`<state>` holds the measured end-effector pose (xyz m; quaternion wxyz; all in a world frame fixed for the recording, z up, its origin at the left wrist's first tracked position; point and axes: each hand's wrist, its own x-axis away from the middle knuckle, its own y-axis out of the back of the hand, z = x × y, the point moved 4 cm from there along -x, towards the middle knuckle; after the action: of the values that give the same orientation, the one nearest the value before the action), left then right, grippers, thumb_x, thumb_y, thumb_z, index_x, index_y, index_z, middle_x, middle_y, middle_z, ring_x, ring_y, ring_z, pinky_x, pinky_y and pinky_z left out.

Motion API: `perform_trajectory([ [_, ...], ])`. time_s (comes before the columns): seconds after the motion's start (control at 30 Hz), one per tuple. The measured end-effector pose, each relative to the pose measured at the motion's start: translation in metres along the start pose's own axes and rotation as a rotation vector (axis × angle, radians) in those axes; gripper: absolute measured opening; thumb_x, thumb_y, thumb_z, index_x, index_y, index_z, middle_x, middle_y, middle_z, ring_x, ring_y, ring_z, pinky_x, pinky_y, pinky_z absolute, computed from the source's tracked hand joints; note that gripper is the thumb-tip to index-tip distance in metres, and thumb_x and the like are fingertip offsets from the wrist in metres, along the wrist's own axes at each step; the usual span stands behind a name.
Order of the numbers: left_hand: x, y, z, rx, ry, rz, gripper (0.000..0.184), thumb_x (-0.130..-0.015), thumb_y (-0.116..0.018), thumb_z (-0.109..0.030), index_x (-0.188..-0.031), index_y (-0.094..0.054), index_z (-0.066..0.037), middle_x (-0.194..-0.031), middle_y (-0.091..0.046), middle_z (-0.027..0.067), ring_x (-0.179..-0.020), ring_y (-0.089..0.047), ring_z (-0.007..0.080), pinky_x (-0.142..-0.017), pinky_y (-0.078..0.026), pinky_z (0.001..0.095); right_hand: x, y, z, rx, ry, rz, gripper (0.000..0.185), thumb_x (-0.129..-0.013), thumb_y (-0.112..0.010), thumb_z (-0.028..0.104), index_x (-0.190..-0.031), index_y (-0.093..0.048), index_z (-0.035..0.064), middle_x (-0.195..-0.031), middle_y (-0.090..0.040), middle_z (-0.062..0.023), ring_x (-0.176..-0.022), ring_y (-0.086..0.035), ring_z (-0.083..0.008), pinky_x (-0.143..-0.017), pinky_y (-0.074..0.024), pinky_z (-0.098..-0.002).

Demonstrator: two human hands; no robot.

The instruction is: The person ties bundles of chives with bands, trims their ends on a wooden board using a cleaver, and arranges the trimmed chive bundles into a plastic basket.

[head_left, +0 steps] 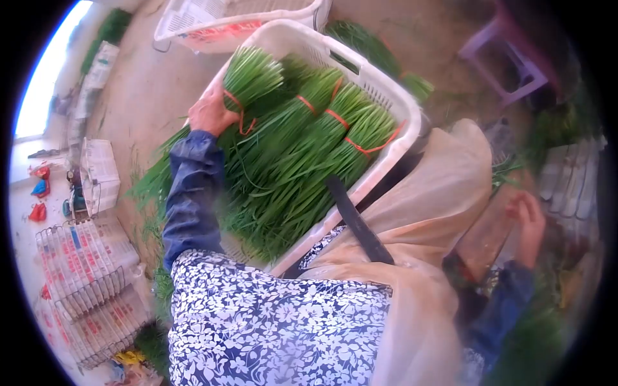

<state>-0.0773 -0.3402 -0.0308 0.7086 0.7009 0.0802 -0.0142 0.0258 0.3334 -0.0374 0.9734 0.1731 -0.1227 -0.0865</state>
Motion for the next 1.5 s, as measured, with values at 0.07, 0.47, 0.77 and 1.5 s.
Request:
perform_trajectory([
  [0.07,-0.018,-0.050,-0.010,0.086,-0.039,0.030,0.064,-0.060,-0.078,-0.031,-0.117,-0.053,-0.013,-0.097,-0.066,0.0138,-0.089,-0.067,0.0353,-0.070,-0.053,0.0464,-0.013,-0.019,0.010,-0.014,-0.012,0.036,0.031,-0.097,-0.059,0.016,-0.123,-0.060,-0.0006,-0.104,-0.067,-0.0071,-0.084,-0.066,-0.0138,-0.076,-0.0521,-0.0263],
  [0.47,-0.062,-0.117,-0.036,-0.054,-0.059,0.319,0.076,-0.062,-0.076,-0.054,-0.120,-0.055,-0.009,-0.102,-0.067,0.0162,-0.100,-0.063,0.0354,-0.082,-0.049,0.0452,-0.021,-0.035,-0.021,0.048,-0.072,0.060,0.030,-0.097,-0.059,0.016,-0.121,-0.061,-0.0017,-0.100,-0.067,-0.0072,-0.085,-0.064,-0.0129,-0.075,-0.0517,-0.0268],
  [0.77,-0.095,-0.175,-0.031,0.203,0.024,0.271,0.086,-0.061,-0.078,-0.052,-0.129,-0.051,-0.009,-0.110,-0.068,0.0181,-0.105,-0.063,0.0338,-0.091,-0.043,0.0513,-0.014,-0.029,-0.018,0.099,-0.101,0.036,0.032,-0.097,-0.059,0.017,-0.123,-0.060,-0.0019,-0.102,-0.067,-0.0076,-0.084,-0.065,-0.0137,-0.077,-0.0514,-0.0274],
  [1.5,-0.074,-0.181,-0.112,0.107,0.237,-0.191,0.083,-0.072,-0.064,-0.064,-0.129,-0.051,-0.004,-0.120,-0.057,0.0147,-0.108,-0.052,0.0346,-0.092,-0.036,0.0482,-0.019,-0.026,-0.006,0.095,-0.117,0.039,0.031,-0.098,-0.058,0.016,-0.121,-0.057,-0.0044,-0.100,-0.066,-0.0096,-0.083,-0.066,-0.0163,-0.076,-0.0528,-0.0287],
])
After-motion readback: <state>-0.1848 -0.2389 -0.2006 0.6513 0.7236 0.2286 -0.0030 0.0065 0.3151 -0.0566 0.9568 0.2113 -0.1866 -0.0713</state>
